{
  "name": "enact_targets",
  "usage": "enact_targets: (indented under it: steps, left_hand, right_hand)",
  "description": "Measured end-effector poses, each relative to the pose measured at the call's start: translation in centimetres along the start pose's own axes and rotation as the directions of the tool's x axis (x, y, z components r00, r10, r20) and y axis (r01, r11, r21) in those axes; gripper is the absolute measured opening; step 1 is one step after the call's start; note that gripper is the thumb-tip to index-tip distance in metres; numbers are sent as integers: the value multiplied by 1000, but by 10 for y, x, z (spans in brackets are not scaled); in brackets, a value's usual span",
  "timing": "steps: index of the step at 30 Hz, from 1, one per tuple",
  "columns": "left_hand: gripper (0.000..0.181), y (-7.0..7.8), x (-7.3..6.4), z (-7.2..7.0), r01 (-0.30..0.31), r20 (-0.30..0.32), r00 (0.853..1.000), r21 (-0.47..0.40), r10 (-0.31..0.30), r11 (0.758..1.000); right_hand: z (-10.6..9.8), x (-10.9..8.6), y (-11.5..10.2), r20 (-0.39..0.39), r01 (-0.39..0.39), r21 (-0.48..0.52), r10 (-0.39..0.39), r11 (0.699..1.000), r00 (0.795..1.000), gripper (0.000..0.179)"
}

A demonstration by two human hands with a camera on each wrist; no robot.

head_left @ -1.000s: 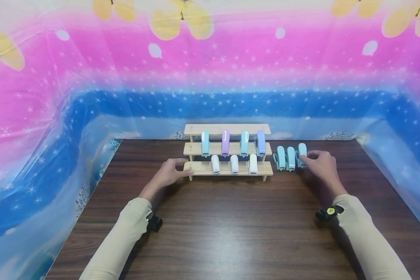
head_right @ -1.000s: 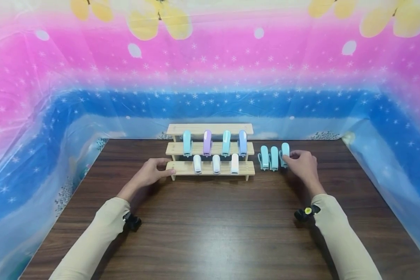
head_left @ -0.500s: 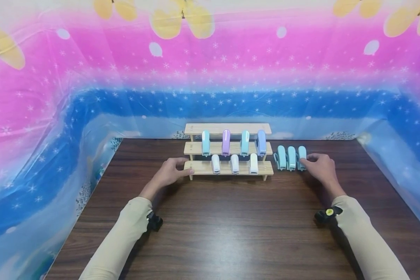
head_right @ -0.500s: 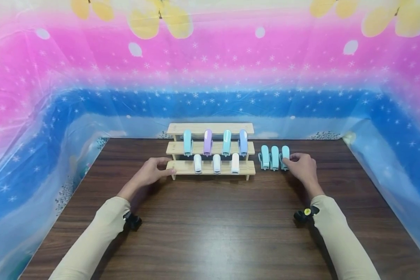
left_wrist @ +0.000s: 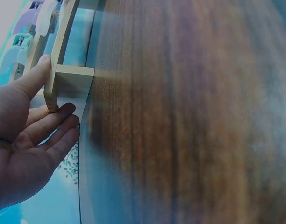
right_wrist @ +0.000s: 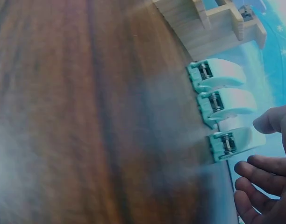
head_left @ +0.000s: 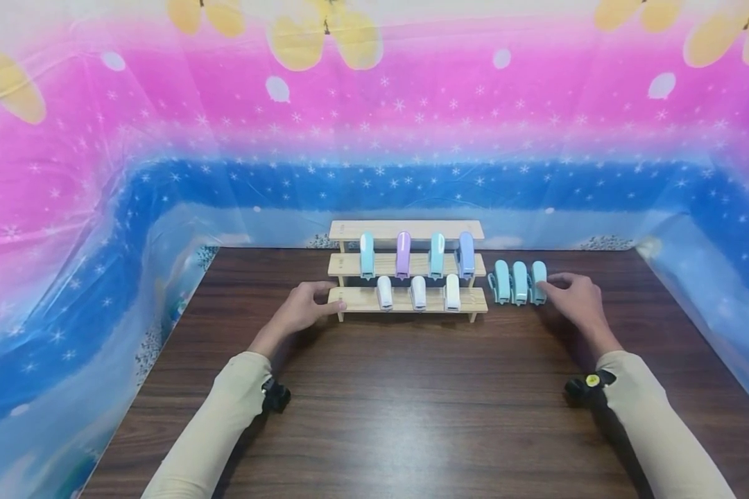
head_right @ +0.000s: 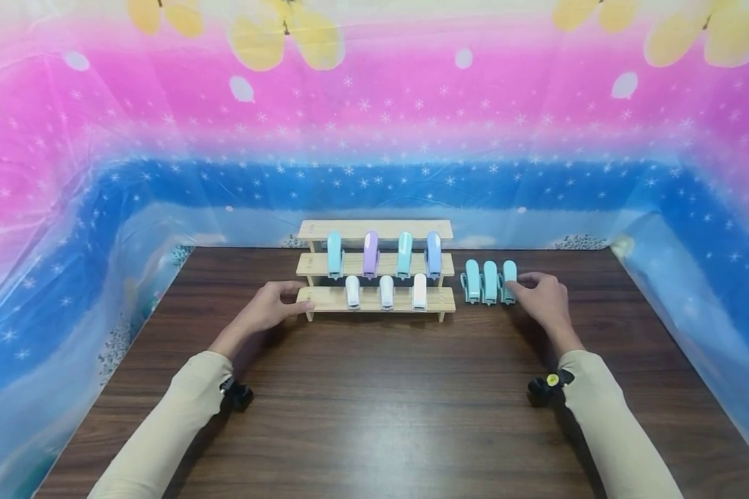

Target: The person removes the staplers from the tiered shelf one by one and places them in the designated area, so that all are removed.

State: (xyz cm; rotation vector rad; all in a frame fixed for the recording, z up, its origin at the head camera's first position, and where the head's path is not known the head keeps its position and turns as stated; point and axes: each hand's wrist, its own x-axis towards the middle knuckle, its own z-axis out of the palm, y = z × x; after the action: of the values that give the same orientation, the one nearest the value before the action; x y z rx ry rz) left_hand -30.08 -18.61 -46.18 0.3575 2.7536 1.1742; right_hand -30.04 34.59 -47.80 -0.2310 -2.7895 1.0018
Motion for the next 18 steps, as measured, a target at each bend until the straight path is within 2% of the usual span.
enact_targets:
  steps: [4, 10, 18]
  left_hand:
    - [61, 0, -1, 1, 5, 4, 1000, 0, -5, 1000]
    - [61, 0, -1, 0, 6, 2, 1000, -4, -6, 1000]
    - [60, 0, -1, 0, 3, 3, 1000, -4, -3, 1000]
  right_hand:
    - [-8, -3, -5, -37, 17, 39, -16, 999, 999, 62]
    - [-20, -3, -14, -66, 39, 41, -37, 998, 997, 59]
    - [-32, -4, -36, -84, 87, 40, -83, 995, 993, 65]
